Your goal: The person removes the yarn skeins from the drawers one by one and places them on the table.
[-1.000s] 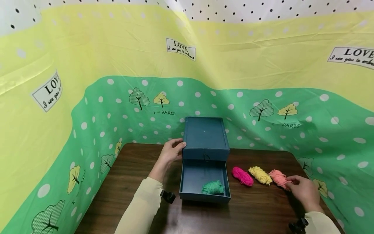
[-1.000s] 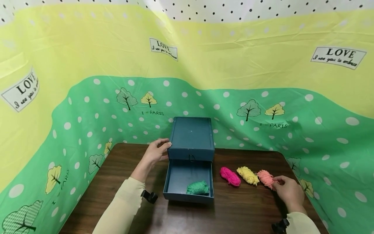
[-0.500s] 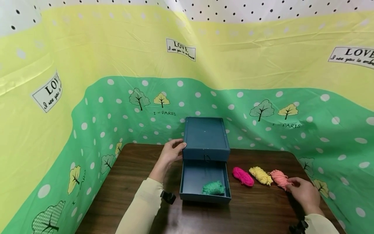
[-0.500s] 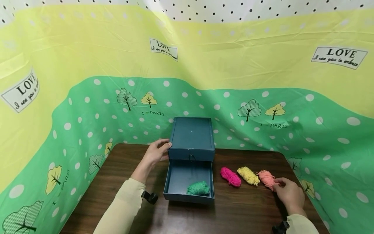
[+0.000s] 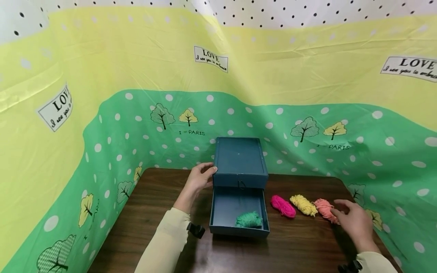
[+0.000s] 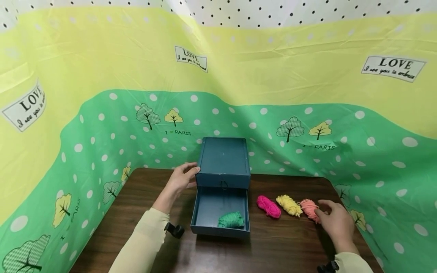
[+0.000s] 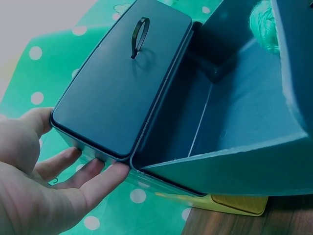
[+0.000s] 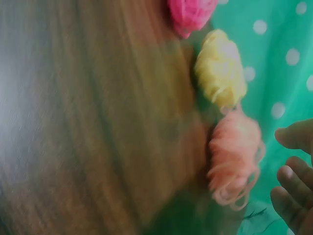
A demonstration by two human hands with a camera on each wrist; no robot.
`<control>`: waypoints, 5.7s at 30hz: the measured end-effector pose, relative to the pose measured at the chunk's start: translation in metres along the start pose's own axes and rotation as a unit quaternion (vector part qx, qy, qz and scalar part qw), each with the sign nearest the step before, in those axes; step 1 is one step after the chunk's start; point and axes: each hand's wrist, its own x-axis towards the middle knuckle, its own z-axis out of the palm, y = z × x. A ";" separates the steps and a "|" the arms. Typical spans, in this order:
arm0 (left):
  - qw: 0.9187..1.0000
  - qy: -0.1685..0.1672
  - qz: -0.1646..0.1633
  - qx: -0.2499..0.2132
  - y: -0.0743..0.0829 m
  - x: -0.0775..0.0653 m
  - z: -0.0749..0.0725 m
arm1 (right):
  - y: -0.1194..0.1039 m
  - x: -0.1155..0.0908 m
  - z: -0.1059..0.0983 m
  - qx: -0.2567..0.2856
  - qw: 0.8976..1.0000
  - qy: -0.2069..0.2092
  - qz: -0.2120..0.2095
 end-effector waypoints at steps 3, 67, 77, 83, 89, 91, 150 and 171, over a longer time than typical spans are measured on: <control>1.000 0.001 0.000 -0.001 -0.001 0.000 -0.001 | -0.018 -0.003 -0.003 0.005 0.999 0.022 -0.037; 1.000 -0.004 -0.003 -0.009 0.002 -0.001 -0.001 | -0.243 -0.051 0.037 0.101 0.894 -0.264 -0.349; 1.000 -0.002 -0.004 0.000 0.004 -0.001 -0.001 | -0.252 -0.049 0.039 0.060 0.885 -0.284 -0.364; 1.000 -0.002 -0.005 0.000 0.004 -0.001 -0.001 | -0.257 -0.047 0.043 0.023 0.884 -0.281 -0.374; 1.000 -0.003 -0.005 0.002 0.004 -0.003 -0.001 | -0.261 -0.046 0.049 0.010 0.873 -0.304 -0.381; 1.000 -0.003 -0.005 0.002 0.005 -0.003 -0.001 | -0.261 -0.045 0.051 0.013 0.872 -0.312 -0.378; 1.000 -0.009 -0.004 -0.016 0.003 0.000 -0.002 | -0.178 -0.023 -0.004 0.093 0.949 -0.139 -0.267; 1.000 -0.007 0.002 -0.011 0.000 -0.001 -0.001 | -0.130 -0.029 0.031 0.096 0.956 -0.169 -0.218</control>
